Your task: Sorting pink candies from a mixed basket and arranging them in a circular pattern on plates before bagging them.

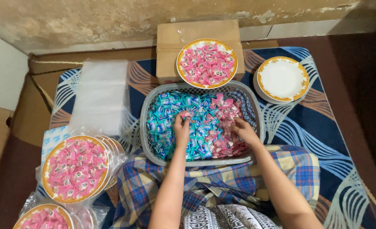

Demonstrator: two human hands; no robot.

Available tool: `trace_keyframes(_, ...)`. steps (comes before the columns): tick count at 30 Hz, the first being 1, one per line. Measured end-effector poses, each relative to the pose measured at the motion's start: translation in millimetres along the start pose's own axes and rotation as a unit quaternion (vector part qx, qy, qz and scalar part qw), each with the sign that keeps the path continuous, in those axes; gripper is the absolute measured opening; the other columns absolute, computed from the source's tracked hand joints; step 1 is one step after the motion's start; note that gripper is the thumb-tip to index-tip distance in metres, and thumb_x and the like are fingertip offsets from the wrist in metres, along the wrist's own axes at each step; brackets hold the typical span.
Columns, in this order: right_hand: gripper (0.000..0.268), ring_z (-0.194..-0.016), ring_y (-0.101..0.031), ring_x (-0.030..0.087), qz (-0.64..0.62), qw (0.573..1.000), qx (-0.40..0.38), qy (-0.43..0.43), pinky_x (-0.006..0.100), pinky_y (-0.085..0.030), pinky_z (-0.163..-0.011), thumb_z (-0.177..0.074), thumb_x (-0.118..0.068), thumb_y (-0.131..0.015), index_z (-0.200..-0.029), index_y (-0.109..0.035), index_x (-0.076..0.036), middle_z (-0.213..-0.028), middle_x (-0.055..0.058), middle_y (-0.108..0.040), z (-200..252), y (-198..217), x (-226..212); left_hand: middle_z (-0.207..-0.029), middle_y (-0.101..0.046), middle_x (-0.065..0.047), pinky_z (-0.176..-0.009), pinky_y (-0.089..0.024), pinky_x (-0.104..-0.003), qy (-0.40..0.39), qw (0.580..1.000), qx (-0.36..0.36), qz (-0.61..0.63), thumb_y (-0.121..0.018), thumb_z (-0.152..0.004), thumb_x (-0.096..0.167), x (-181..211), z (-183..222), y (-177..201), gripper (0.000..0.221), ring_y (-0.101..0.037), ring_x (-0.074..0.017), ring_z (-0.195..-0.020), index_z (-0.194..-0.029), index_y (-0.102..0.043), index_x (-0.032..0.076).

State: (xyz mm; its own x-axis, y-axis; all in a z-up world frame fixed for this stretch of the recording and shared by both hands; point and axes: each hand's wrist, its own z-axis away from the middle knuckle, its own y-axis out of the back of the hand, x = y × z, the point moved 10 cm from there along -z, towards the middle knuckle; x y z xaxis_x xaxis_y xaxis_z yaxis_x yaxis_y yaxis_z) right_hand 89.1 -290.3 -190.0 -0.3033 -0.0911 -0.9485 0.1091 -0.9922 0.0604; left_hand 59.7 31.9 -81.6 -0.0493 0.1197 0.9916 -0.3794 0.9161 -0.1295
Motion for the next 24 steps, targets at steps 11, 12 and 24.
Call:
trace_keyframes(11, 0.046, -0.04, -0.064, 0.031, -0.006, 1.0, 0.002, 0.0, 0.042, -0.053, -0.037, -0.091, -0.003, -0.058, -0.137, -0.054, 0.006, -0.074, 0.023, -0.067, 36.1, -20.9, -62.6, -0.102, -0.077, -0.012, -0.074, -0.058, -0.032, 0.015, 0.997, 0.012, -0.071, -0.06, -0.101, 0.013, -3.4, -1.3, 2.3, 0.018, -0.076, -0.0175, -0.081, -0.116, -0.068, 0.013)
trace_keyframes(12, 0.047, -0.04, -0.064, 0.032, 0.0, 1.0, -0.001, 0.002, 0.042, -0.053, -0.037, -0.091, -0.004, -0.057, -0.137, -0.053, 0.007, -0.073, 0.024, -0.068, 37.4, -22.0, -65.2, -0.104, -0.077, -0.014, -0.078, -0.058, -0.034, 0.016, 0.997, 0.01, -0.074, -0.059, -0.101, 0.014, -1.4, -0.6, 2.4, 0.02, -0.076, -0.0183, -0.083, -0.119, -0.067, 0.012)
trace_keyframes(24, 0.029, -0.074, -0.068, 0.022, -0.033, 0.992, 0.12, 0.039, 0.032, -0.057, -0.064, -0.087, -0.005, -0.069, -0.114, -0.076, -0.01, -0.087, 0.015, -0.069, 46.8, -7.7, -107.6, -0.101, -0.076, -0.008, -0.074, -0.058, -0.033, -0.085, 0.975, -0.016, -0.205, -0.062, -0.102, 0.014, 86.0, -13.3, -17.6, 0.024, -0.073, -0.0209, -0.084, -0.122, -0.073, 0.021)
